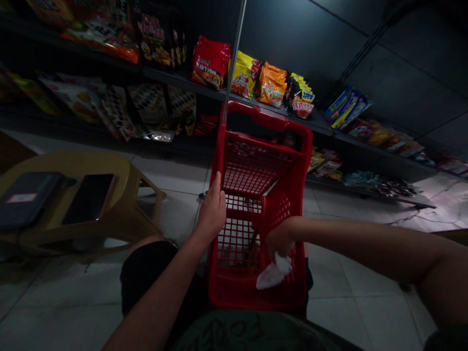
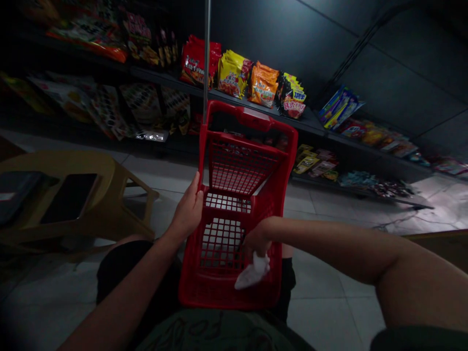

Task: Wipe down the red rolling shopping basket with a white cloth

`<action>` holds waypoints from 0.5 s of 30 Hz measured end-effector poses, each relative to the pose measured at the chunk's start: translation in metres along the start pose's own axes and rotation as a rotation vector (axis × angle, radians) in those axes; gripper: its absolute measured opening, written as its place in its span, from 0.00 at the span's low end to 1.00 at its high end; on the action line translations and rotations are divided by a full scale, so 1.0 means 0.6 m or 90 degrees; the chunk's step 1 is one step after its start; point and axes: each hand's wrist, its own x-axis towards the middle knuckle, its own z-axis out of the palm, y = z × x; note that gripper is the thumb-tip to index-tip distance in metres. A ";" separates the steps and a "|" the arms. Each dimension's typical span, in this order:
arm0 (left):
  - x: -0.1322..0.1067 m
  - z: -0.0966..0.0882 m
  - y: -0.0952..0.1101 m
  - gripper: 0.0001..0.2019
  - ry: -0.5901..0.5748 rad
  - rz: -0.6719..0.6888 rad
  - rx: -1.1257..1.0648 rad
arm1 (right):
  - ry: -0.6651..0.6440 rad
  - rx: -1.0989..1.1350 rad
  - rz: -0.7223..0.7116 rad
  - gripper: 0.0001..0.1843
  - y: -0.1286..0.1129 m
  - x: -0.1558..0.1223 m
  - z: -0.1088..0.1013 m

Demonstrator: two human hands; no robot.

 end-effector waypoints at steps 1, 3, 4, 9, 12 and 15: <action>0.000 0.001 0.000 0.29 -0.004 0.001 0.005 | 0.073 -0.051 0.072 0.23 0.013 -0.017 -0.013; 0.001 0.002 0.001 0.29 -0.011 -0.003 0.014 | 0.266 -0.168 0.255 0.19 0.048 -0.057 -0.045; 0.001 0.003 0.002 0.29 -0.014 -0.006 0.014 | 0.338 -0.213 0.327 0.17 0.063 -0.074 -0.058; -0.002 0.004 0.006 0.29 -0.011 -0.026 -0.008 | 0.239 -0.268 0.240 0.15 0.021 -0.082 -0.016; -0.004 0.005 0.005 0.29 -0.011 -0.031 -0.008 | 0.046 -0.146 -0.023 0.17 -0.047 -0.039 0.049; -0.005 0.006 0.004 0.29 -0.007 -0.016 -0.012 | 0.038 0.003 -0.095 0.15 -0.054 -0.008 0.059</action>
